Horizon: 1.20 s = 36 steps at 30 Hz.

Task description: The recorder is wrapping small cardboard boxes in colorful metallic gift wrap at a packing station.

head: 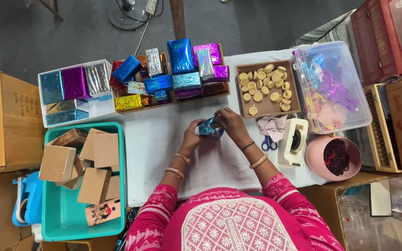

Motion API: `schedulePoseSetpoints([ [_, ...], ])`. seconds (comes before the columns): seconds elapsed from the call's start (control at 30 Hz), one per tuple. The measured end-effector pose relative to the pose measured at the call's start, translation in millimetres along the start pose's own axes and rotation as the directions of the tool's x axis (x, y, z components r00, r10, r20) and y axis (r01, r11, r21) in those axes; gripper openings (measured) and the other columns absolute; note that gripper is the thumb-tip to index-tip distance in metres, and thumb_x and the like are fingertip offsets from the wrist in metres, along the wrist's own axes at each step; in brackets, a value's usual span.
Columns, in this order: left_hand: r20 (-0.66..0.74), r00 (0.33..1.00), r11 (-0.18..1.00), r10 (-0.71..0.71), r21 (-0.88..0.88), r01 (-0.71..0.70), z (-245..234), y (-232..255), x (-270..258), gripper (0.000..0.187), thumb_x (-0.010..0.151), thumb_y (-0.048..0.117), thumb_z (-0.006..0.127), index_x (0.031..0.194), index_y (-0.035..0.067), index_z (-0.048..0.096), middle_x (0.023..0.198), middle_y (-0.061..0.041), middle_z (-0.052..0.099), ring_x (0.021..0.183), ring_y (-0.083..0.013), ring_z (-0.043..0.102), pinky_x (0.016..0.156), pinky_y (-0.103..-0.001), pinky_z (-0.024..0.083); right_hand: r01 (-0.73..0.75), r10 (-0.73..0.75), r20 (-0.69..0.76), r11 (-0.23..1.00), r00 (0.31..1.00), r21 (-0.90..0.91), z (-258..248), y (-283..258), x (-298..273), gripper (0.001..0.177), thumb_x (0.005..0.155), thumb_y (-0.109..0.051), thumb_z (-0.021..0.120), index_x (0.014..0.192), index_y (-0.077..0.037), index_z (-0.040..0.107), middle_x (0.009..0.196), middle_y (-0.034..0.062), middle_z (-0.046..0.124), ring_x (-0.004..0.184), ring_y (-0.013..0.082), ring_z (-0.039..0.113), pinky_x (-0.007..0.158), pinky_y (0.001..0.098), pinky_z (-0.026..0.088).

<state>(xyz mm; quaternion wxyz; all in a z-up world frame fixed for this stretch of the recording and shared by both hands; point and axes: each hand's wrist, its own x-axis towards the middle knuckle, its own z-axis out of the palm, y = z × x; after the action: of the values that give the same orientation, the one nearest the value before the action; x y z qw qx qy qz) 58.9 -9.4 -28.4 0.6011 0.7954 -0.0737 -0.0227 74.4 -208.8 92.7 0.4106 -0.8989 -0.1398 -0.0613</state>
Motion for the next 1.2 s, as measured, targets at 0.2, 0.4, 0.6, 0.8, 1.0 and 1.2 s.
schedulePoseSetpoints([
  [0.2, -0.011, 1.0, 0.998, -0.003, 0.055, 0.003, 1, 1, 0, 0.067, 0.066, 0.009, 0.09, 0.129, 0.013, 0.066, 0.126, -0.007, 0.07, 0.121, -0.0242, 0.067, 0.107, -0.035, 0.054, 0.114, -0.118, -0.046, 0.991, 0.992, -0.077, -11, 3, -19, 0.018, 0.09, -0.021, 0.078, 0.102, -0.01, 0.071, 0.107, 0.0074, 0.064, 0.101, 0.0273, 0.061, 0.087, 0.0401, 0.053],
  [0.4, -0.001, 1.0, 0.999, 0.002, 0.05, -0.002, -2, 6, -2, 0.071, 0.065, 0.007, 0.093, 0.129, 0.012, 0.064, 0.129, -0.008, 0.067, 0.121, -0.0248, 0.065, 0.106, -0.036, 0.054, 0.369, -0.368, 0.071, 0.866, 0.927, -0.337, -16, -6, -24, 0.035, 0.069, -0.026, 0.082, 0.1, -0.012, 0.074, 0.123, 0.0117, 0.061, 0.116, 0.0358, 0.05, 0.098, 0.0485, 0.044],
  [0.6, 0.0, 0.999, 0.999, -0.047, 0.024, 0.047, -1, 8, -2, 0.075, 0.062, 0.007, 0.093, 0.131, 0.013, 0.063, 0.131, -0.007, 0.067, 0.121, -0.0236, 0.067, 0.105, -0.035, 0.056, 0.263, -0.253, 0.072, 0.903, 0.965, -0.339, -2, 8, -15, 0.016, 0.083, -0.022, 0.08, 0.094, -0.012, 0.073, 0.118, 0.0061, 0.061, 0.117, 0.0301, 0.053, 0.1, 0.044, 0.045],
  [0.8, -0.033, 0.999, 0.998, -0.018, 0.061, 0.02, 1, 11, -1, 0.068, 0.069, 0.011, 0.095, 0.129, 0.011, 0.064, 0.127, -0.008, 0.067, 0.119, -0.024, 0.066, 0.104, -0.036, 0.054, 0.244, -0.217, 0.122, 0.923, 0.969, -0.297, -1, -1, -6, 0.026, 0.082, -0.035, 0.081, 0.096, -0.014, 0.074, 0.122, 0.0062, 0.06, 0.121, 0.0321, 0.049, 0.104, 0.0465, 0.042],
  [1.0, -0.062, 0.998, 0.998, -0.018, 0.054, 0.021, 5, 4, -1, 0.061, 0.069, 0.01, 0.091, 0.124, 0.01, 0.065, 0.125, -0.007, 0.069, 0.117, -0.0234, 0.068, 0.102, -0.035, 0.056, 0.321, -0.265, 0.236, 0.916, 0.935, -0.242, -4, -4, 3, 0.05, 0.067, -0.053, 0.087, 0.097, -0.014, 0.077, 0.124, 0.009, 0.059, 0.124, 0.038, 0.044, 0.106, 0.0522, 0.033],
  [1.2, -0.039, 0.995, 0.994, -0.088, 0.057, 0.09, 0, 24, 2, 0.056, 0.068, 0.014, 0.093, 0.118, 0.009, 0.067, 0.12, -0.008, 0.069, 0.11, -0.0251, 0.069, 0.097, -0.036, 0.056, 0.337, -0.256, 0.269, 0.886, 0.928, -0.318, 5, 14, 7, 0.025, 0.072, -0.033, 0.084, 0.09, -0.017, 0.077, 0.115, 0.0006, 0.063, 0.121, 0.0278, 0.051, 0.107, 0.047, 0.037],
])
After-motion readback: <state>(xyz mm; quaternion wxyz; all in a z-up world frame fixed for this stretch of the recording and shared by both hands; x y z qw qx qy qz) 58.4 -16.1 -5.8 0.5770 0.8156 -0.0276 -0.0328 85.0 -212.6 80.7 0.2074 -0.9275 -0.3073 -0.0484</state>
